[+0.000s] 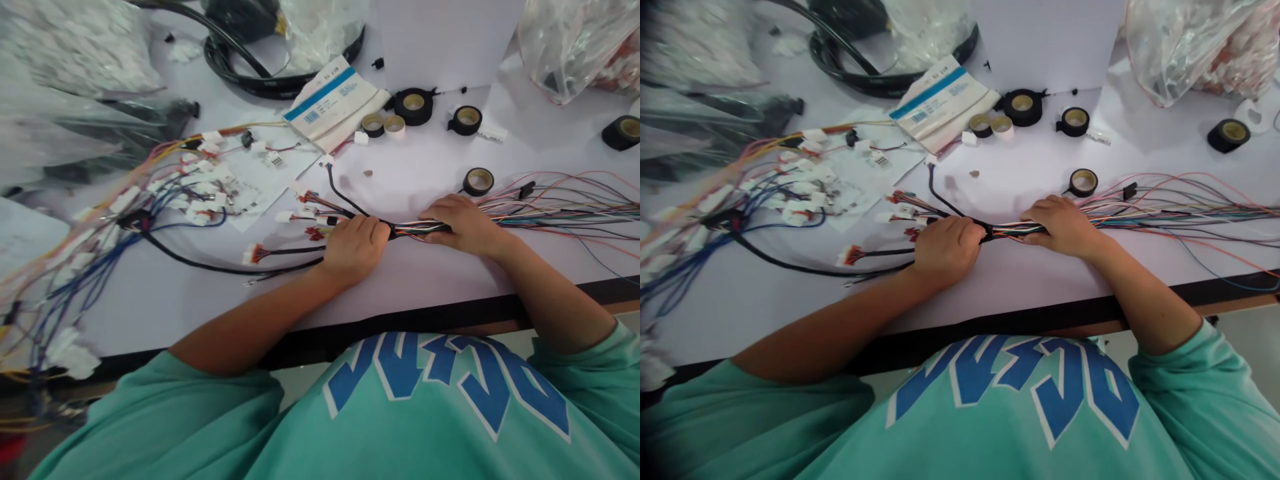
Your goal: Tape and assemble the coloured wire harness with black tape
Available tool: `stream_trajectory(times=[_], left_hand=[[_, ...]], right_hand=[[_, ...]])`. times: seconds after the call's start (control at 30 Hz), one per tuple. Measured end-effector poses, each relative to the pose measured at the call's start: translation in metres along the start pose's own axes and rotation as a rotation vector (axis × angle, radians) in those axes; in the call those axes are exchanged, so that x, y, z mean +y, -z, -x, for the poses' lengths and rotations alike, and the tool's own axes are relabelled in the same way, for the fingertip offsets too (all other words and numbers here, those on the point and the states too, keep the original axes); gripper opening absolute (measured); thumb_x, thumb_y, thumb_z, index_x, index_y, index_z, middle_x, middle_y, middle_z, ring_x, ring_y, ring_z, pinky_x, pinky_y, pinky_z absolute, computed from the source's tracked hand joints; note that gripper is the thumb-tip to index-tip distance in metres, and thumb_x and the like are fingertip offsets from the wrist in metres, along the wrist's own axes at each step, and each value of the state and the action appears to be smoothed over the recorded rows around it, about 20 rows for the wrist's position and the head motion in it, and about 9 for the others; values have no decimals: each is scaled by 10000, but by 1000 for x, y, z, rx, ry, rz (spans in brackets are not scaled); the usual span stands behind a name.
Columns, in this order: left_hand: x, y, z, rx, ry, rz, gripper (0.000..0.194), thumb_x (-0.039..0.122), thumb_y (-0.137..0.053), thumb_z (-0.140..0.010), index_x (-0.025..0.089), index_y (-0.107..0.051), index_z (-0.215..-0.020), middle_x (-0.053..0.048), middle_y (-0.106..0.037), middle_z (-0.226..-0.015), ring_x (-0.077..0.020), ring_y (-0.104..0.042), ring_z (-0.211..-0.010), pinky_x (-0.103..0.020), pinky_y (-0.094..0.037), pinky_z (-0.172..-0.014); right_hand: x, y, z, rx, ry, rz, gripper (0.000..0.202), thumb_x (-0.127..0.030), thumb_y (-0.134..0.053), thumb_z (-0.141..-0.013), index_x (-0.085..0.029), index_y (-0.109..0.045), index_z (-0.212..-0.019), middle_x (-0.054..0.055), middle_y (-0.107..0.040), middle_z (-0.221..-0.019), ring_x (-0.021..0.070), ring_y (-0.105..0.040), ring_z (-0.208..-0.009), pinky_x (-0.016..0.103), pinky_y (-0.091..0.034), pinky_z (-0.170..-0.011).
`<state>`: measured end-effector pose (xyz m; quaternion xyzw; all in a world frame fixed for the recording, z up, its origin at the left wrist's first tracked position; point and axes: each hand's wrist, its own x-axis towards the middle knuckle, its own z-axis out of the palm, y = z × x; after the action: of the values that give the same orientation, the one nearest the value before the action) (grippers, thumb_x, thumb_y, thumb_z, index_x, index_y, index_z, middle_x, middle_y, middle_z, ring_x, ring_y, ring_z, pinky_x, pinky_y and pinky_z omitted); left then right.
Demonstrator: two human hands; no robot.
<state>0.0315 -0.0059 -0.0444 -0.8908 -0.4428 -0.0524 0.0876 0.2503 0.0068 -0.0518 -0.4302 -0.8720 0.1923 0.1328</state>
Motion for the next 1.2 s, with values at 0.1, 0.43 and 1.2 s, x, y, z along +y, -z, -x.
stream_trajectory(times=[0.1,0.43,1.2], left_hand=[[-1,-5,1,95,-47,-52,389,99,-304,-871,190,-574,-606,-53,-528,-516,-172,-480,-515,-307,-246,-480],[-1,8,25,-17,-198,99,176,241,-471,-833,171,-620,-771,-90,-645,-735,-218,-572,-722,-346,-420,-642],[11,-3,29,145,-59,-82,337,70,-358,-848,184,-579,-620,-82,-588,-647,-174,-503,-561,-317,-292,-497]], right_hand=[[-4,-2,0,-17,-21,47,240,-353,-570,-805,-175,-643,-950,75,-646,-858,213,-529,-845,305,-323,-729],[-16,-5,0,9,13,206,130,-175,-497,-793,-160,-609,-857,91,-615,-809,216,-482,-795,317,-280,-684],[14,45,22,114,-275,26,190,-320,-547,-785,-191,-648,-882,65,-649,-833,211,-574,-779,332,-400,-689]])
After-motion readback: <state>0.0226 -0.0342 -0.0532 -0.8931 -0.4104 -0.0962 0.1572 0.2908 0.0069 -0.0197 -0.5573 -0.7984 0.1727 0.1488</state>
